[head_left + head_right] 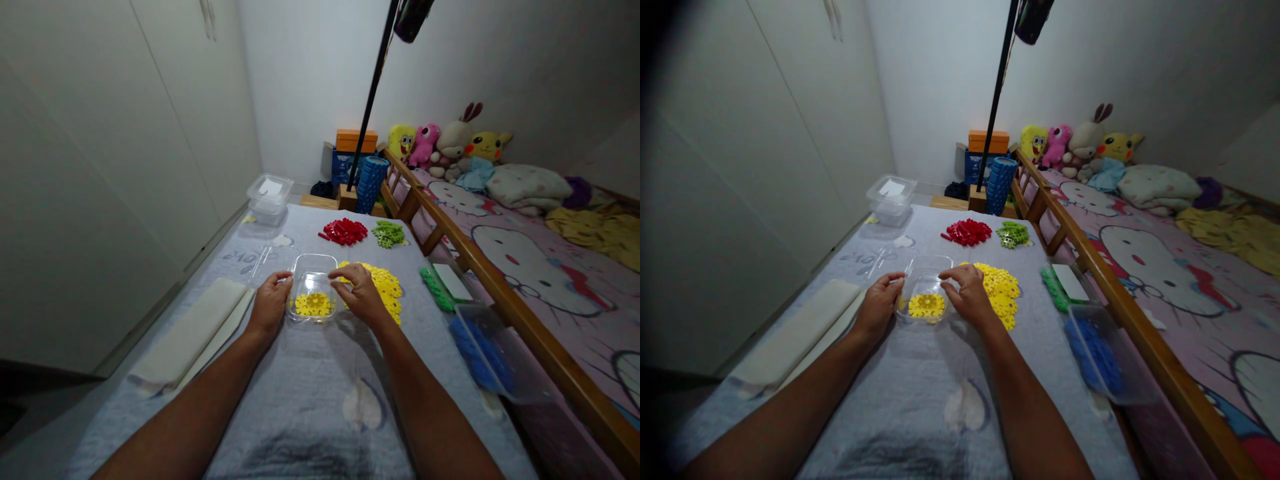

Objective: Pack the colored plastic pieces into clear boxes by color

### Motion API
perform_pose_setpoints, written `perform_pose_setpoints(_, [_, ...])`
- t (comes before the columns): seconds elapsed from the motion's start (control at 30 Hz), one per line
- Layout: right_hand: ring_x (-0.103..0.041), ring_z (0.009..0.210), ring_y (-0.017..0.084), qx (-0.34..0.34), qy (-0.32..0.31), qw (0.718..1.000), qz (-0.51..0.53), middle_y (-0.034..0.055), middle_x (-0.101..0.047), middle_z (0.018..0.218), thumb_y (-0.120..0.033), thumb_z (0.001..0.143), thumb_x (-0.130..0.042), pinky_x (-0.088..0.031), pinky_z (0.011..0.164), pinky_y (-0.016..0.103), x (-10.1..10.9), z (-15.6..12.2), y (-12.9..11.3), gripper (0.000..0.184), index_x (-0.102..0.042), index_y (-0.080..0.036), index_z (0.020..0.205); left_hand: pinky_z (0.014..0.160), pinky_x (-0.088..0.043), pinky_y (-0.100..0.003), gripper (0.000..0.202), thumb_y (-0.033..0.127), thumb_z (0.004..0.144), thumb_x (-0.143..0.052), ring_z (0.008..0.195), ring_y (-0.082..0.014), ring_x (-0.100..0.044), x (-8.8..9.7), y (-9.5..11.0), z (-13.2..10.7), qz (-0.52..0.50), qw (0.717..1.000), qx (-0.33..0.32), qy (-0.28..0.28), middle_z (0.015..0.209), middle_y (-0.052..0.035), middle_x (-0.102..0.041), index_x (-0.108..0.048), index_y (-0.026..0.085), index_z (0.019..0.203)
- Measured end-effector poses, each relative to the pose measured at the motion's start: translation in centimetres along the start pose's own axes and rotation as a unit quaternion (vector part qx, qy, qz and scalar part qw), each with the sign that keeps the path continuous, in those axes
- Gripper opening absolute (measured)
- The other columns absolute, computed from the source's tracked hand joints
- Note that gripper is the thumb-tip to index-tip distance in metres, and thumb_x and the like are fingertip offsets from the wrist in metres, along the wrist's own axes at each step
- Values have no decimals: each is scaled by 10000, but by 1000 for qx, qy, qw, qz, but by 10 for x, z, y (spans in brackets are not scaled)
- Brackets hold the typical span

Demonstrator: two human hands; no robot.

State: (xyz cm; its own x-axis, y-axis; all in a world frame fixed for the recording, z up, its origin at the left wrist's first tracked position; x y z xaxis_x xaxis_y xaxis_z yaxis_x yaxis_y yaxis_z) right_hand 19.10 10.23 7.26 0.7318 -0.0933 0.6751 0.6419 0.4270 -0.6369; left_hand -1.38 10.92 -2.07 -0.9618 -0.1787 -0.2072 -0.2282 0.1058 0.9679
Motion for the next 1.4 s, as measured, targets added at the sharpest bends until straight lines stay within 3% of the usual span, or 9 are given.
perform_pose_setpoints(0.13, [-559, 1013, 227, -70, 33, 993, -85, 63, -700, 1004, -195, 883, -569, -363, 943, 373, 24, 2, 40, 155, -713, -214, 935, 435, -331, -180, 431, 472, 704, -726, 424, -77, -437, 1, 3, -1, 8, 1000, -5, 7, 532, 83, -515, -640, 168, 997])
perform_pose_setpoints(0.27, [-534, 1012, 246, -113, -82, 971, -193, 67, -670, 995, -254, 832, -660, -348, 897, 369, 18, -3, 69, 111, -745, -222, 897, 439, -326, -177, 401, 444, 731, -705, 433, -75, -428, 1, 3, -1, 12, 1000, -10, 4, 535, 86, -503, -635, 164, 1010])
perform_pose_setpoints(0.43, [-525, 986, 257, -93, -178, 945, -259, 88, -642, 1005, -316, 740, -763, -358, 843, 346, -4, -11, 67, 241, -773, -250, 971, 434, -306, -178, 420, 456, 730, -702, 443, -82, -437, 0, 3, -2, 26, 1000, -5, 3, 543, 77, -514, -636, 165, 1025])
perform_pose_setpoints(0.57, [-534, 938, 250, -90, -196, 939, -268, 92, -649, 939, -253, 701, -773, -370, 786, 324, -11, -13, 64, 144, -769, -222, 841, 432, -305, -178, 411, 448, 720, -702, 435, -77, -422, 0, 6, -3, 27, 1000, -10, 7, 542, 73, -516, -642, 157, 1003])
perform_pose_setpoints(0.8, [-528, 672, 131, -113, -150, 981, -47, -15, -607, 707, -185, 751, -649, -370, 629, 237, 5, -7, 73, 35, -647, -180, 717, 434, -317, -179, 413, 441, 721, -703, 434, -77, -426, 0, 3, -2, 16, 1000, -3, 5, 545, 74, -524, -635, 162, 1017])
perform_pose_setpoints(0.97, [-541, 674, 141, -104, 4, 990, 90, -15, -609, 723, -295, 824, -609, -411, 650, 254, 24, 0, 49, 114, -615, -195, 769, 441, -325, -183, 422, 457, 727, -710, 455, -84, -460, 1, 2, 0, 25, 1000, -8, 0, 580, 58, -556, -637, 163, 1020])
perform_pose_setpoints(1.17, [-552, 986, 216, -13, 23, 999, -37, 55, -664, 957, -198, 823, -668, -385, 945, 373, 2, 2, -3, 45, -679, -215, 782, 449, -326, -185, 435, 459, 718, -729, 455, -90, -480, 0, -2, 1, 10, 1000, -2, -8, 576, 60, -560, -630, 170, 1027])
perform_pose_setpoints(1.3, [-484, 1111, 259, -25, 11, 994, -109, 70, -641, 1136, -215, 830, -685, -341, 992, 429, -13, -1, 1, 51, -725, -231, 803, 459, -340, -185, 436, 471, 712, -733, 459, -89, -479, -2, -3, 1, -2, 1000, 4, -18, 570, 71, -551, -619, 178, 1013])
perform_pose_setpoints(1.4, [-460, 1166, 274, -39, 51, 990, -122, 91, -604, 1221, -208, 843, -655, -343, 1007, 434, -7, -2, 9, 107, -732, -216, 916, 456, -325, -180, 440, 466, 699, -735, 450, -79, -451, -2, -1, -1, 7, 1000, 4, -13, 554, 80, -524, -622, 168, 1003])
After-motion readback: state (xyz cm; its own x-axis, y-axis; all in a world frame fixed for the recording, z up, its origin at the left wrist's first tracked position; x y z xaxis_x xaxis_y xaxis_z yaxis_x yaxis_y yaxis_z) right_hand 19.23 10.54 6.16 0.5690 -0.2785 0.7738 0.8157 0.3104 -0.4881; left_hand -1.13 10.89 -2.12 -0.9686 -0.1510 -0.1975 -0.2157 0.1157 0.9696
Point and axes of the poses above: each hand's wrist, its own z-axis towards the middle knuckle, its own x-axis out of the back of the hand, y = z × x, the point moved 8 cm from there along z, towards the middle knuckle
